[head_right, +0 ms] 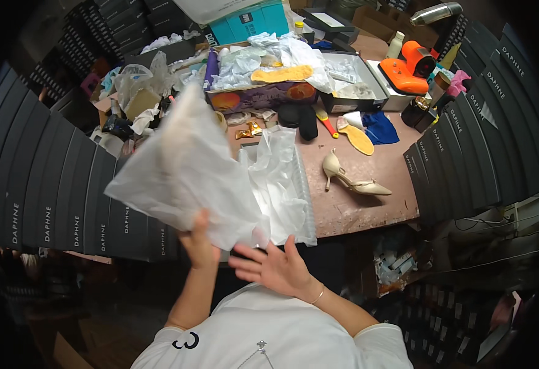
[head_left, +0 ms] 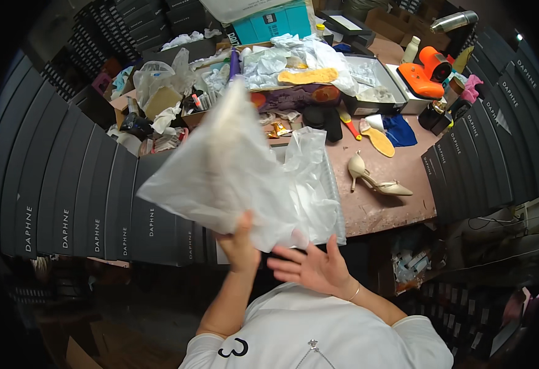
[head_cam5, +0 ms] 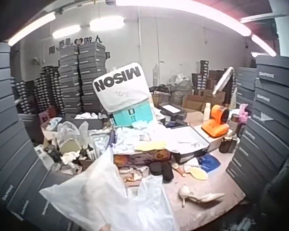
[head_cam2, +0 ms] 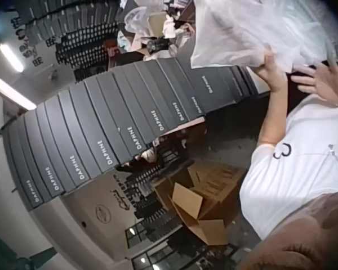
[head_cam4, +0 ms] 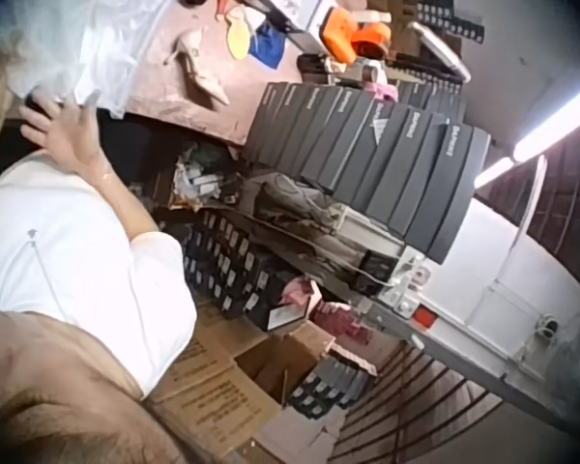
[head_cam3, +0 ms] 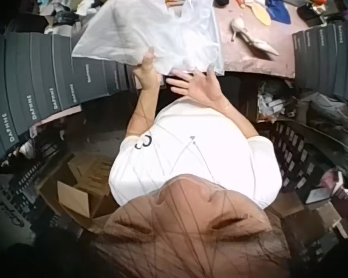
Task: The person is inspecting and packaging high-heeled shoes into boxes.
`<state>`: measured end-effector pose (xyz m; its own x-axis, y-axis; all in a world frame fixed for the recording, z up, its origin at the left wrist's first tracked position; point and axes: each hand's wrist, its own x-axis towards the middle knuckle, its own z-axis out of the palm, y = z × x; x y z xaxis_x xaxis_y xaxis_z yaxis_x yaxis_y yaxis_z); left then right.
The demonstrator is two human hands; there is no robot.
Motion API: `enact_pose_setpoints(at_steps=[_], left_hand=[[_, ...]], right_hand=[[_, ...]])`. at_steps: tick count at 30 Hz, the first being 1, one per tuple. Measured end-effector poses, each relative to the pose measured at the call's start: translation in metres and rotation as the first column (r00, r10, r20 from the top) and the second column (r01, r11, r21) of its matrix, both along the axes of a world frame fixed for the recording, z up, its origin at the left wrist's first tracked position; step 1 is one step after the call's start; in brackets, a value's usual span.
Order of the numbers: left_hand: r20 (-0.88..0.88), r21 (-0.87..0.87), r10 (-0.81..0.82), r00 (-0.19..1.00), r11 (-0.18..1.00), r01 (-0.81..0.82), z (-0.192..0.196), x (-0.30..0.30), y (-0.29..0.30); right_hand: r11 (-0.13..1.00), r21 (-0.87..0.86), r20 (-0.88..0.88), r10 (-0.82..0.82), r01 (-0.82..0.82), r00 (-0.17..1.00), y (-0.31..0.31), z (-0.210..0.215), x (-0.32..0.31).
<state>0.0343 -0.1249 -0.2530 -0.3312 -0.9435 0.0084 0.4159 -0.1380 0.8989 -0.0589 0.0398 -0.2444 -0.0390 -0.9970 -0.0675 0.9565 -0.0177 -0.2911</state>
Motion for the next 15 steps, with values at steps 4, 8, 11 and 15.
enact_pose_setpoints(at_steps=[4, 8, 11, 15], left_hand=[[0.35, -0.189, -0.447, 0.823, 0.827, 0.53, 0.01, -0.015, 0.086], [0.529, -0.223, -0.537, 0.657, 0.659, 0.718, -0.026, -0.052, 0.016], [0.738, -0.63, 0.215, 0.64, 0.558, 0.54, -0.04, -0.138, -0.064], [0.598, -0.055, -0.415, 0.686, 0.832, 0.552, -0.065, -0.194, -0.152]], right_hand=[[0.849, -0.013, -0.384, -0.492, 0.528, 0.782, 0.001, 0.0, -0.022], [0.554, 0.374, -0.397, -0.629, 0.743, 0.669, 0.06, -0.013, -0.056], [0.681, 0.175, -0.843, -0.27, 0.711, 0.466, 0.091, -0.037, -0.086], [0.805, 0.065, -0.943, -0.144, 0.59, 0.301, 0.056, 0.007, -0.104]])
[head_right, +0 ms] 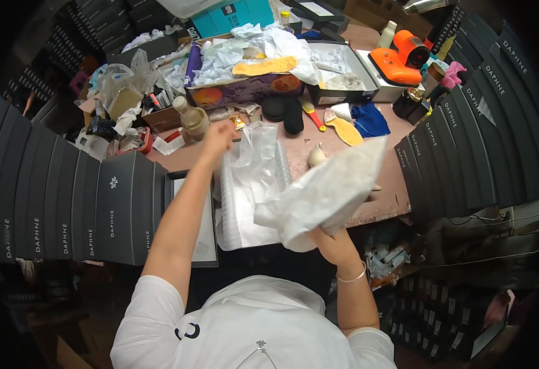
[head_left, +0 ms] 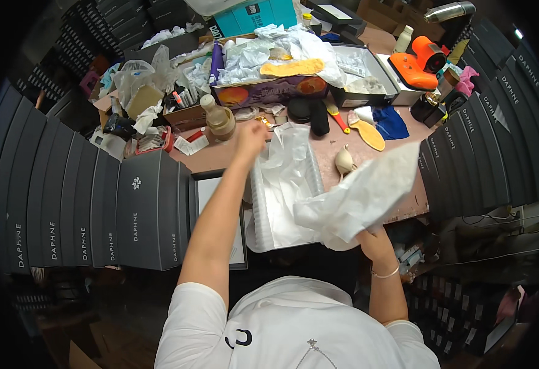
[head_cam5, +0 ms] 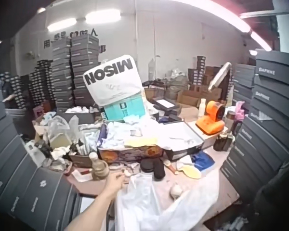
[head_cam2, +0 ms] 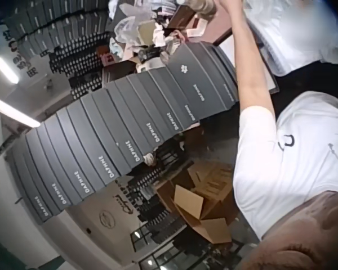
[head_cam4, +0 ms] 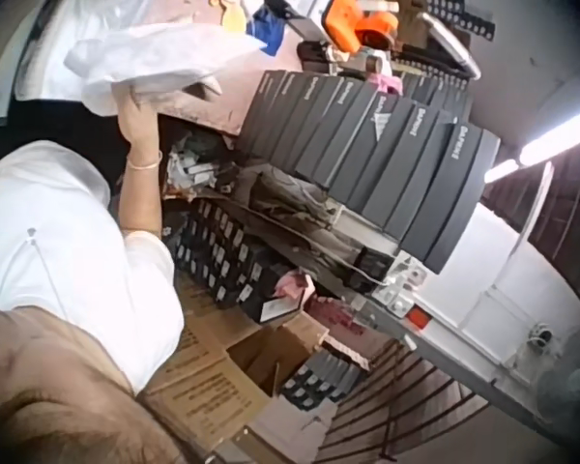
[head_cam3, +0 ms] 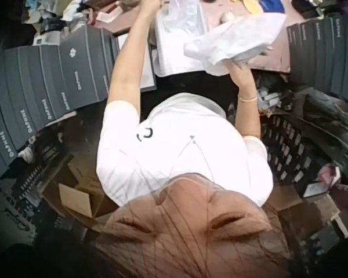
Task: The person is inspecting and packaging high-heeled shoes into boxes.
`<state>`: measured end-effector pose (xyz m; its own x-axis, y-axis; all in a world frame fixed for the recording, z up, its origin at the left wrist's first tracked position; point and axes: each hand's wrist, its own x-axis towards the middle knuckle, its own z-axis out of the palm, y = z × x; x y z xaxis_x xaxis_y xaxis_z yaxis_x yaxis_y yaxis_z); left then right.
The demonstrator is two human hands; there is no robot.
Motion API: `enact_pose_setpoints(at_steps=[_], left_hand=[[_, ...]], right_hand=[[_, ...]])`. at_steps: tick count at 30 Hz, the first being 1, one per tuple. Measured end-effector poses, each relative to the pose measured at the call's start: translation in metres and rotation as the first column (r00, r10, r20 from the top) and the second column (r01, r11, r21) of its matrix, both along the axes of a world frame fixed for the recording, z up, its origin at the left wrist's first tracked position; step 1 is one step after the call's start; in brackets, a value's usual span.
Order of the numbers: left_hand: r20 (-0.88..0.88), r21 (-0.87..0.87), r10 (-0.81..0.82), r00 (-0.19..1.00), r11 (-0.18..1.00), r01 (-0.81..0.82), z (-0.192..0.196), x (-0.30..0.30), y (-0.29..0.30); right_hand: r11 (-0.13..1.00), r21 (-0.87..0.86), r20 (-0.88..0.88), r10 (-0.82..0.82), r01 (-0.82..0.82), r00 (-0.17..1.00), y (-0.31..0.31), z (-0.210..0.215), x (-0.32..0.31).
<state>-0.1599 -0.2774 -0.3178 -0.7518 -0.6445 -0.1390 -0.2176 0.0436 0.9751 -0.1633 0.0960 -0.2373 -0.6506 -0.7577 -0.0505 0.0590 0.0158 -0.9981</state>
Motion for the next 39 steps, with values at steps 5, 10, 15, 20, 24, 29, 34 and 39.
enact_pose_setpoints(at_steps=[5, 10, 15, 20, 24, 29, 34, 39], left_hand=[[-0.196, -0.346, 0.003, 0.981, 0.935, -0.072, 0.172, 0.03, 0.008], [0.543, -0.725, -0.085, 0.835, 0.453, 0.518, 0.036, 0.019, 0.045], [0.047, -0.612, 0.075, 0.996, 0.79, -0.031, 0.014, 0.011, 0.003], [-0.351, -0.592, 0.033, 0.936, 0.766, -0.25, 0.203, 0.049, -0.008], [-0.255, -0.794, -0.135, 0.958, 0.594, -0.128, 0.2, 0.099, 0.033], [0.248, -0.749, -0.167, 0.954, 0.592, 0.298, 0.084, 0.148, 0.045], [0.292, -0.683, -0.032, 0.956, 0.692, 0.232, 0.052, 0.188, 0.047], [-0.032, -0.569, 0.308, 0.951, 0.777, -0.27, 0.047, 0.208, 0.052]], right_hand=[[0.924, 0.278, -0.152, 0.312, -0.262, 0.938, -0.09, -0.015, 0.002], [0.995, -0.048, -0.078, 0.082, -0.086, 0.994, -0.074, -0.039, 0.035], [0.999, -0.037, -0.091, -0.018, 0.015, 0.996, -0.051, -0.017, 0.018], [0.84, 0.516, -0.409, 0.411, -0.165, 0.815, -0.126, -0.096, 0.008], [0.831, 0.516, -0.612, 0.527, -0.207, 0.59, -0.122, -0.079, 0.008], [0.682, 0.447, -0.889, 0.268, 0.579, 0.37, -0.069, -0.054, -0.111], [0.605, 0.713, -0.693, 0.528, 0.355, 0.491, -0.023, -0.077, -0.143], [0.944, 0.245, -0.857, 0.105, 0.221, 0.504, 0.014, -0.088, -0.138]])
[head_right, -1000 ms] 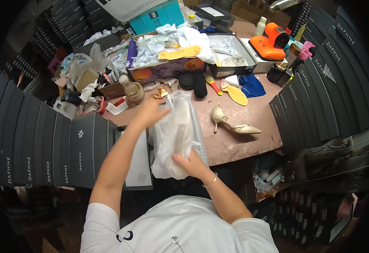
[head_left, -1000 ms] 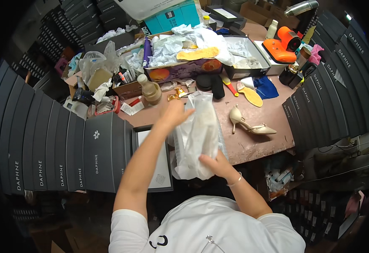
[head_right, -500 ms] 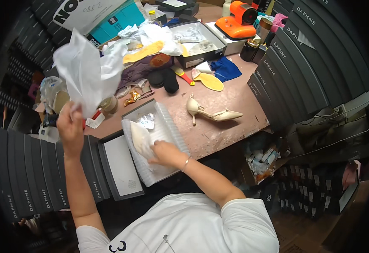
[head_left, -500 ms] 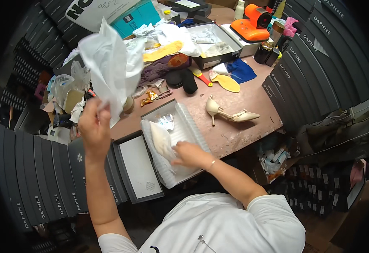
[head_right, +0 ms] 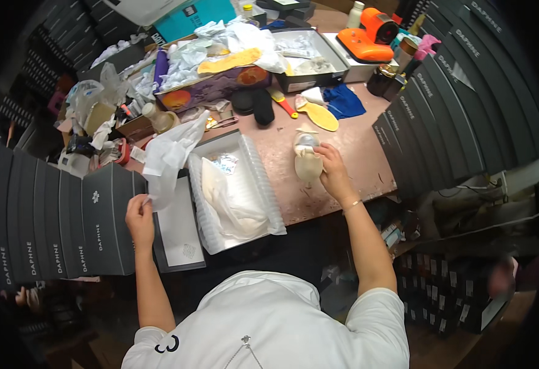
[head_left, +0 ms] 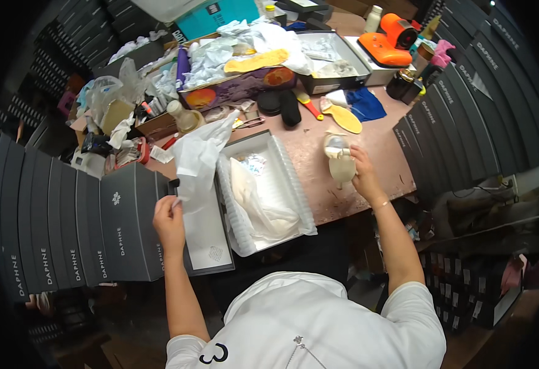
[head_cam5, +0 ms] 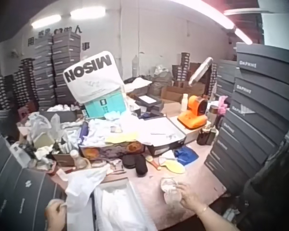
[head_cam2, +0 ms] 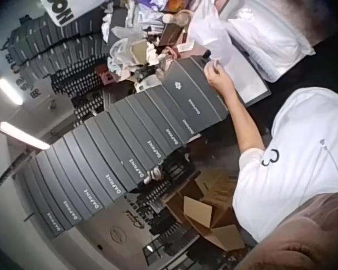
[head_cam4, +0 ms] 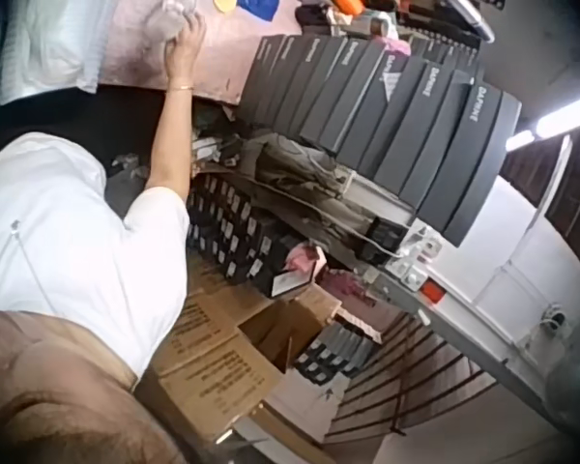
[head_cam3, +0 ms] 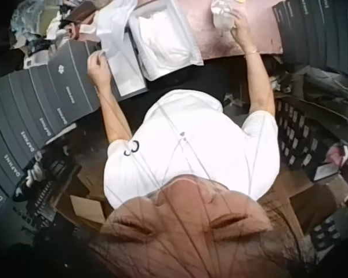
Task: The person is inspecting and packaging high-heeled shoes into boxes.
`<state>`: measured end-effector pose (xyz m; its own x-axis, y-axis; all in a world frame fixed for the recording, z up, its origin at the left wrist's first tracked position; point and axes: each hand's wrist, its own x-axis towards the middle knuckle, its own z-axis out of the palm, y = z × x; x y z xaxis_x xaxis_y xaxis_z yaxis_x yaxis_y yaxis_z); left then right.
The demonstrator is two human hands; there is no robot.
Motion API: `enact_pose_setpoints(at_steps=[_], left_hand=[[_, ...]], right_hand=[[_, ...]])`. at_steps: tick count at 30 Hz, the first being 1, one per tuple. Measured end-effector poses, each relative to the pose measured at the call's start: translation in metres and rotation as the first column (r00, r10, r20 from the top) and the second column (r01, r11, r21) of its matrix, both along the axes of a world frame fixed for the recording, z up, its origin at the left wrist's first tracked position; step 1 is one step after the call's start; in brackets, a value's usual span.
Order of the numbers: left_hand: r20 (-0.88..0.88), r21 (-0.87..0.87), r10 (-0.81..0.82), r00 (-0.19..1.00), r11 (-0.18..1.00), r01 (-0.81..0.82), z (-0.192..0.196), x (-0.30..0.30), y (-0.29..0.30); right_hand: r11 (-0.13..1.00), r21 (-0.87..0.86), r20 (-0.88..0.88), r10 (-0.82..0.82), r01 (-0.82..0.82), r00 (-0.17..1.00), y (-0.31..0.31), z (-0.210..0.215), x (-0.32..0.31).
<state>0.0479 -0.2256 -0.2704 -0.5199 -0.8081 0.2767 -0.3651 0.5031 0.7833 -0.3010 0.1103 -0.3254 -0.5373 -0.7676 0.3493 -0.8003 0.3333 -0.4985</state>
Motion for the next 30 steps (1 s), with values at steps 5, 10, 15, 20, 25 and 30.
enact_pose_setpoints(at_steps=[5, 10, 15, 20, 25, 30], left_hand=[[-0.365, 0.247, 0.121, 0.923, 0.969, -0.03, -0.034, 0.003, -0.012], [-0.438, 0.218, 0.114, 0.892, 0.976, -0.018, -0.014, -0.017, 0.002], [-0.364, 0.116, 0.066, 0.929, 0.993, -0.026, 0.0, -0.037, 0.006], [-0.298, -0.082, 0.012, 0.954, 0.996, -0.038, 0.027, -0.029, 0.01], [-0.356, -0.219, -0.083, 0.931, 0.976, 0.003, 0.056, -0.031, 0.029], [-0.139, -0.552, -0.604, 0.785, 0.705, 0.445, 0.081, -0.034, 0.052]], right_hand=[[0.989, 0.096, 0.362, -0.144, 0.117, 0.921, 0.047, -0.067, -0.026], [0.996, 0.064, 0.573, 0.018, -0.066, 0.82, 0.036, 0.032, 0.044], [0.986, -0.011, 0.808, -0.089, 0.166, 0.582, 0.023, -0.013, 0.038], [0.804, -0.566, 0.824, 0.548, 0.181, 0.142, 0.013, 0.129, 0.136], [0.903, -0.43, 0.896, 0.426, -0.009, -0.126, -0.04, 0.151, 0.179], [0.837, -0.353, 0.814, 0.495, 0.418, -0.304, -0.108, 0.121, 0.192]])
